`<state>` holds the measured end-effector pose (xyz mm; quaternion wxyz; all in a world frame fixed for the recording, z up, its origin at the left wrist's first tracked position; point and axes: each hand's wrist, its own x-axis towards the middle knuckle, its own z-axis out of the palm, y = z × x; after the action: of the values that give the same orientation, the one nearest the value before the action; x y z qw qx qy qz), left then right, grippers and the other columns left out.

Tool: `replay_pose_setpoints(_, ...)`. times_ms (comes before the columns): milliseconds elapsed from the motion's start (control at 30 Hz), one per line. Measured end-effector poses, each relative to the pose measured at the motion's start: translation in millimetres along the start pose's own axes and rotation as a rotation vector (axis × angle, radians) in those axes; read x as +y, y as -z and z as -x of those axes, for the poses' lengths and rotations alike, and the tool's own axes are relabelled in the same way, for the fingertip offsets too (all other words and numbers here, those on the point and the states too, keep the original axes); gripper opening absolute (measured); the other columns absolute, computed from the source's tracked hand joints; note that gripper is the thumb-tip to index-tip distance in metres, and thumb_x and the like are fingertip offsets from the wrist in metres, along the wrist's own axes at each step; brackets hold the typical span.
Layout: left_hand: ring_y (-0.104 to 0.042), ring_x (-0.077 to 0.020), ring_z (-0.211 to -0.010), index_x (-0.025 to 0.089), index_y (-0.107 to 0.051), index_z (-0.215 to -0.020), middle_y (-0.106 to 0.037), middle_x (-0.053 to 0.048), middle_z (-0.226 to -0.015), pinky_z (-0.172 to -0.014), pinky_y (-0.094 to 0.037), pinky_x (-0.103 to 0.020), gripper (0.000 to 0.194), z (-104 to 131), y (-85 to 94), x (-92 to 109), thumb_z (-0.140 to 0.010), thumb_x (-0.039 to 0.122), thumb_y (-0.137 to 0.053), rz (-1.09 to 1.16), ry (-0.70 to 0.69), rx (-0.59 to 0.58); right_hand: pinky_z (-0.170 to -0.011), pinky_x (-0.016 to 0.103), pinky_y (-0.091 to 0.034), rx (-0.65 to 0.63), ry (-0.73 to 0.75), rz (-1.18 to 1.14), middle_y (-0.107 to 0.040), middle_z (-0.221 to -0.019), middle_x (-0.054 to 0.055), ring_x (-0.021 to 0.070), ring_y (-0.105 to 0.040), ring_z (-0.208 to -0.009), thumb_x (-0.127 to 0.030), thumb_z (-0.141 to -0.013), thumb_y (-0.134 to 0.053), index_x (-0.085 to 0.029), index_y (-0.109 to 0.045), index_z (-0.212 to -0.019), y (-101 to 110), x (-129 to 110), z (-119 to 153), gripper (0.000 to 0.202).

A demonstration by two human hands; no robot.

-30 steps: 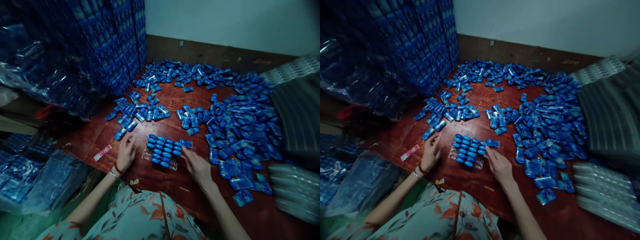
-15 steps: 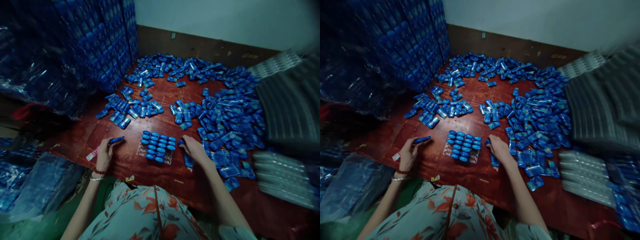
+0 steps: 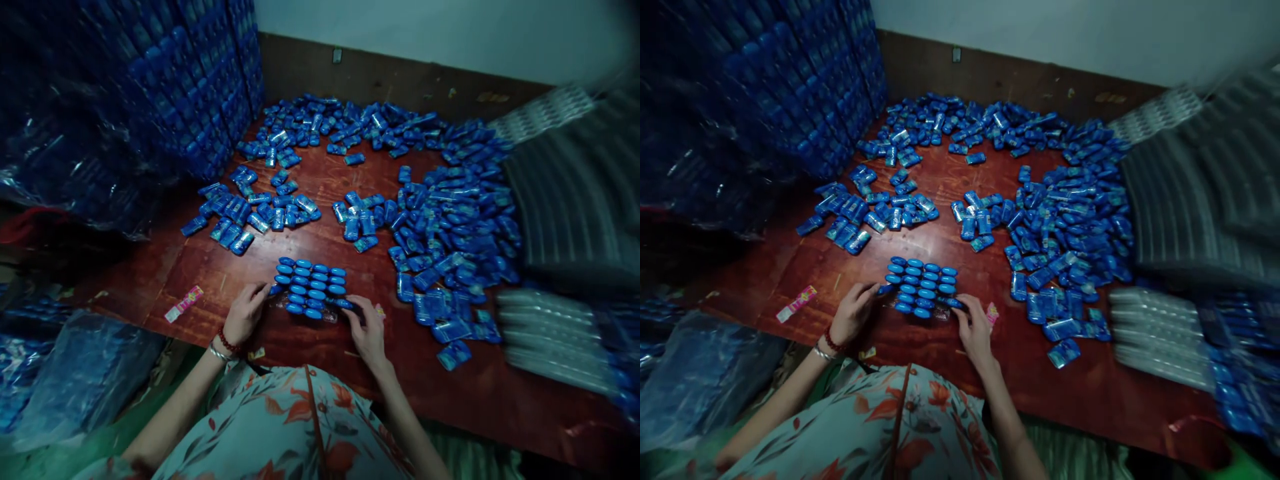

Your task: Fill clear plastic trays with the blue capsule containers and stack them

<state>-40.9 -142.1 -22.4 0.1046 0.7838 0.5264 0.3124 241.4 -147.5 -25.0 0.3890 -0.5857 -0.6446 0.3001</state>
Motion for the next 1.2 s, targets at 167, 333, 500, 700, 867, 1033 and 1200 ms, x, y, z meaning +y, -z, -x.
replay_pose_setpoints(167, -0.053, -0.0165, -0.081, 0.016, -0.049, -0.119, -0.057, -0.009, -0.093, -0.072, -0.049, -0.029, 0.031, -17.4, 13.6, 2.4, -0.093, 0.013, -0.033, -0.087, -0.219, -0.183, -0.082, 0.034, -0.05, -0.219, 0.289, 0.323, -0.061, -0.105, 0.01, 0.0174, -0.06, -0.096, -0.013, -0.09, -0.039, -0.019, -0.055, -0.113, 14.1, -7.1, -9.4, 0.029)
replay_pose_setpoints(333, -0.052, -0.0181, -0.083, 0.015, -0.055, -0.103, -0.057, -0.009, -0.094, -0.075, -0.049, -0.032, 0.025, -40.9, 23.7, 8.8, -0.092, 0.013, -0.033, -0.158, -0.311, -0.446, -0.076, 0.033, -0.049, -0.479, 0.388, 0.709, -0.061, -0.104, 0.01, 0.0177, -0.058, -0.088, -0.006, -0.087, -0.036, -0.02, -0.054, -0.119, 28.5, -34.3, -29.0, 0.039)
replay_pose_setpoints(500, -0.054, -0.0174, -0.088, 0.016, -0.053, -0.108, -0.057, -0.009, -0.098, -0.076, -0.05, -0.031, 0.026, -43.8, 18.0, 4.3, -0.094, 0.014, -0.032, -0.119, -0.334, -0.379, -0.069, 0.031, -0.047, -0.639, 0.362, 0.845, -0.06, -0.097, 0.009, 0.0182, -0.056, -0.082, -0.01, -0.089, -0.036, -0.019, -0.054, -0.116, 27.4, -50.5, -39.3, 0.034)
replay_pose_setpoints(700, -0.054, -0.016, -0.088, 0.019, -0.049, -0.12, -0.056, -0.009, -0.102, -0.073, -0.05, -0.029, 0.031, -27.9, 7.6, 3.8, -0.095, 0.016, -0.032, -0.108, -0.264, -0.144, -0.065, 0.027, -0.043, -0.707, 0.269, 0.945, -0.057, -0.095, 0.007, 0.0172, -0.055, -0.08, -0.01, -0.09, -0.036, -0.022, -0.053, -0.109, 20.7, -66.7, -40.9, 0.029)
replay_pose_setpoints(867, -0.053, -0.0156, -0.087, 0.02, -0.051, -0.122, -0.055, -0.008, -0.101, -0.069, -0.049, -0.026, 0.034, -18.3, -2.7, 8.2, -0.094, 0.014, -0.033, -0.092, -0.193, -0.076, -0.059, 0.026, -0.043, -0.719, 0.278, 0.984, -0.058, -0.095, 0.009, 0.0181, -0.056, -0.078, -0.006, -0.088, -0.035, -0.02, -0.055, -0.107, 9.2, -67.9, -41.2, 0.031)
replay_pose_setpoints(1033, -0.053, -0.0166, -0.09, 0.022, -0.052, -0.123, -0.055, -0.009, -0.104, -0.071, -0.049, -0.028, 0.036, -14.0, -9.8, 8.8, -0.092, 0.013, -0.036, -0.044, -0.196, -0.015, -0.062, 0.028, -0.046, -0.549, 0.391, 0.917, -0.063, -0.096, 0.011, 0.0198, -0.059, -0.08, -0.005, -0.086, -0.039, -0.018, -0.057, -0.114, 9.3, -48.8, -35.4, 0.035)
replay_pose_setpoints(1200, -0.054, -0.0187, -0.092, 0.019, -0.055, -0.119, -0.053, -0.011, -0.107, -0.077, -0.049, -0.031, 0.03, -14.5, -1.5, -12.5, -0.092, 0.023, -0.043, 0.03, 0.012, 0.157, -0.073, 0.028, -0.049, -0.059, 0.295, 0.463, -0.065, -0.105, 0.008, 0.017, -0.062, -0.087, -0.024, -0.092, -0.044, -0.021, -0.058, -0.117, 25.1, -23.5, -21.7, 0.029)
